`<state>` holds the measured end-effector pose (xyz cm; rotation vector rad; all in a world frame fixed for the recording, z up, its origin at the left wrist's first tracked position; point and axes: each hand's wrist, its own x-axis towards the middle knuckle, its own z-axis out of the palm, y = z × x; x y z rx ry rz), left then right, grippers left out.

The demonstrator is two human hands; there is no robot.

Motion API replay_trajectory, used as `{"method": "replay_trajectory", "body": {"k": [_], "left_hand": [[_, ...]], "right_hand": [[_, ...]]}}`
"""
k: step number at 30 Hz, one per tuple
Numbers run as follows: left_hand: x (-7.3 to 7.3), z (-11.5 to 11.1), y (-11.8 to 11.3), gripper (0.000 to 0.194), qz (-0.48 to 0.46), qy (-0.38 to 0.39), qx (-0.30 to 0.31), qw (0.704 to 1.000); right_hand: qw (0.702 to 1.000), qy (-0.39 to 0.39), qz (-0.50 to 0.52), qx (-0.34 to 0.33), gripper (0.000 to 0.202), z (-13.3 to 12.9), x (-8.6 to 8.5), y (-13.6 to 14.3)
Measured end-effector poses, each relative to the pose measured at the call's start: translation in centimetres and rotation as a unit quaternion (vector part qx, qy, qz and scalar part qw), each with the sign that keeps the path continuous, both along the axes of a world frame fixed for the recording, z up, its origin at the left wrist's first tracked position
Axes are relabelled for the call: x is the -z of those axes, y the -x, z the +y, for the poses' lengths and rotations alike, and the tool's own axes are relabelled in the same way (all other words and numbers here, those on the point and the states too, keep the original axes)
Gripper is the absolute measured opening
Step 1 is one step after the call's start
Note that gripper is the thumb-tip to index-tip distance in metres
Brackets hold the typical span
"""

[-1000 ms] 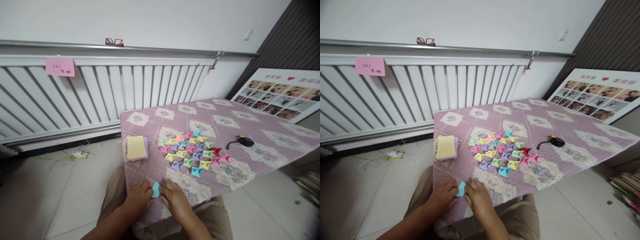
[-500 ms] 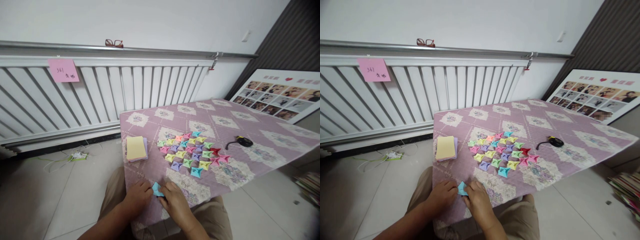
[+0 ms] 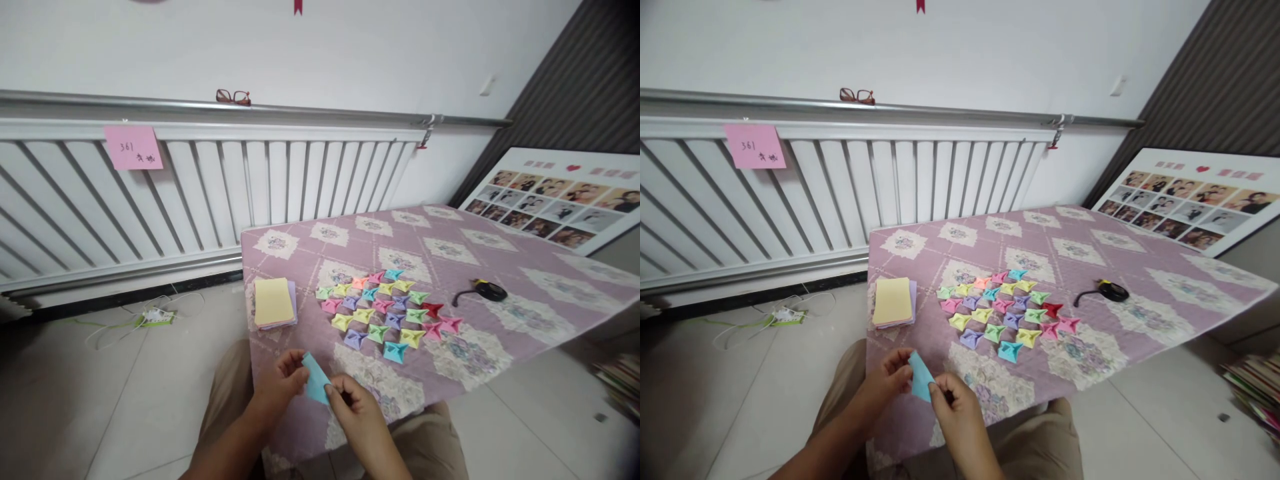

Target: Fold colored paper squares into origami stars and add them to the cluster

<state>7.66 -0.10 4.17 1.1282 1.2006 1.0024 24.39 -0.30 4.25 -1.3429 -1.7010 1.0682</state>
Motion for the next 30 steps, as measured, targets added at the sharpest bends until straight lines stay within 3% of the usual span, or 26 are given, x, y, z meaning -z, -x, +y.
{"method": "replay_trajectory", "body": {"k": [3,8,13,19,22,26,30], "left_hand": [[1.1,-0.6,-1.5,0.052,-0.099,0.024,0.003,0.995],[2.1,-1.2,-2.6,0.034,-0.040,0.061,-0.037,0.997],[0.9,-1.2,-1.8,0.017,0.027,0.037,0.005,0.999],[-1.0,-1.8,-1.5,0.014,0.045,0.019,0.055,0.997],[-1.0,-2.0,-1.8,0.023,-0.081,0.066,0.029,0.994],[-1.1,-2.5,-2.7,0.048,-0.303,0.117,0.026,0.945],[-1.4,-3.0,-3.5,0.049,-0.329,0.129,0.044,0.934]], "right_hand": [[0.995,0.057,0.073,0.030,0.041,-0.6,-0.3,0.6],[0.985,0.088,0.138,0.055,0.046,-1.5,-0.5,1.3],[0.972,0.117,0.189,0.078,0.044,-1.7,-0.9,1.1],[0.963,0.120,0.229,0.074,0.043,-1.3,-1.9,1.0],[0.952,0.135,0.259,0.095,0.041,-1.5,-1.8,1.1],[0.923,0.174,0.322,0.120,0.035,-2.3,-1.8,1.6],[0.902,0.200,0.360,0.131,0.036,-2.7,-2.1,2.1]]}}
